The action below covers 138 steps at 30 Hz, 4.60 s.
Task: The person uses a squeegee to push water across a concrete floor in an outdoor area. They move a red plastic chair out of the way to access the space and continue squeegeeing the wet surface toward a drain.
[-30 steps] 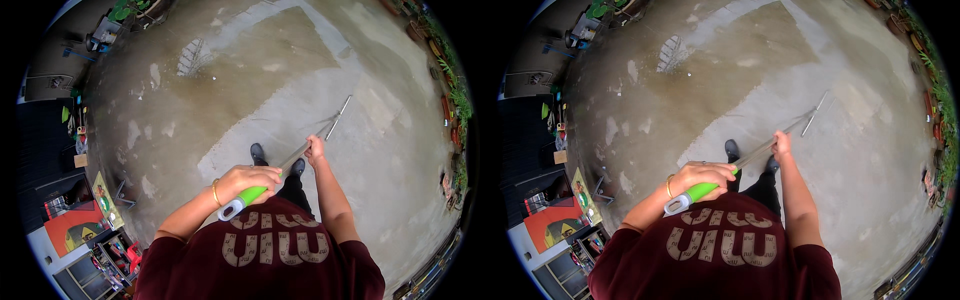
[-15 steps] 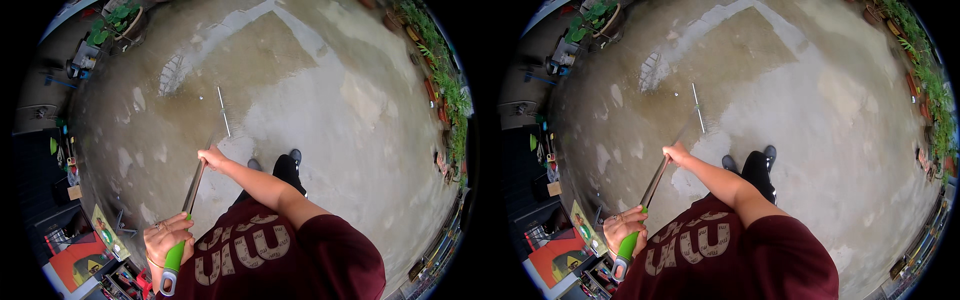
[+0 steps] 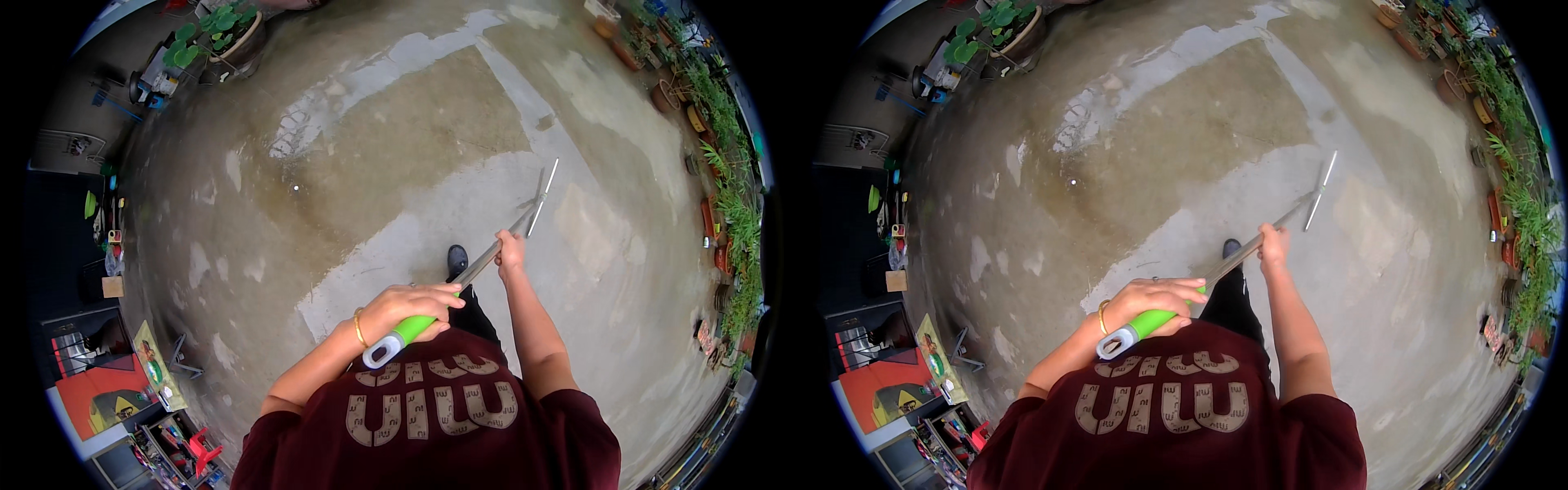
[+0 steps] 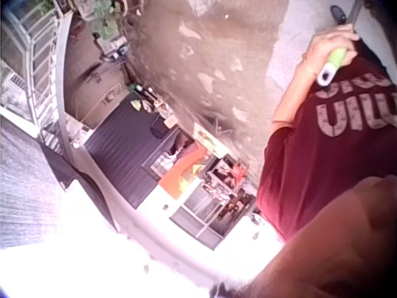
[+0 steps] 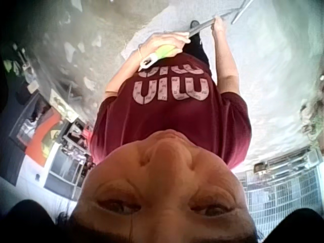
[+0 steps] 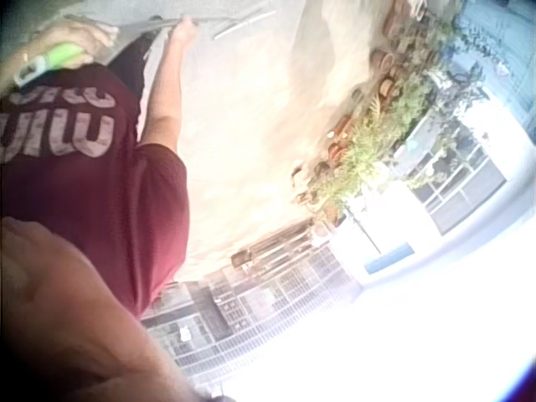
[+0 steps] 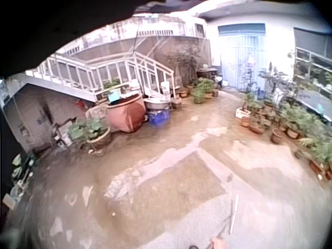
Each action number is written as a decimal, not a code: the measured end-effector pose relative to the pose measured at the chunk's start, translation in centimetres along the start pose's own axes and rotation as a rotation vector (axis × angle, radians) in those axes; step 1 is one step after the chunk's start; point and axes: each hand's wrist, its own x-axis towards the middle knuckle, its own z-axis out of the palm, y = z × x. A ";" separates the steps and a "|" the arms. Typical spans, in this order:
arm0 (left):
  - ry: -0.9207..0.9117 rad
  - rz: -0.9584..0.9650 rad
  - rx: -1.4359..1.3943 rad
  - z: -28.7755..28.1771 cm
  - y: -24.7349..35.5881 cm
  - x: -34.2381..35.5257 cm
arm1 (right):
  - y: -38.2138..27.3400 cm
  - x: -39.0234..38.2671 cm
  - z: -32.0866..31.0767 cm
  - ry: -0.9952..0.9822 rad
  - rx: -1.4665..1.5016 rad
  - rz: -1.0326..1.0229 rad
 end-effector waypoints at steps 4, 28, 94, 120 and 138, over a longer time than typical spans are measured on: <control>-0.106 0.077 -0.119 5.4 -5.2 8.3 | -1.7 8.4 -10.1 0.050 0.111 0.144; 0.432 -0.516 0.375 -14.6 8.6 -6.0 | 0.1 -4.6 28.0 -0.864 -0.485 0.312; 1.915 -1.024 0.531 -45.3 -31.6 1.0 | -38.2 -17.1 74.1 -2.676 -0.391 -0.906; 2.133 -1.424 0.076 -37.7 -31.1 -2.5 | -29.2 -21.0 79.8 -3.155 -0.493 -0.162; 2.168 -1.912 0.130 -17.7 -21.7 -18.8 | -11.4 -27.9 68.4 -3.206 -0.500 0.067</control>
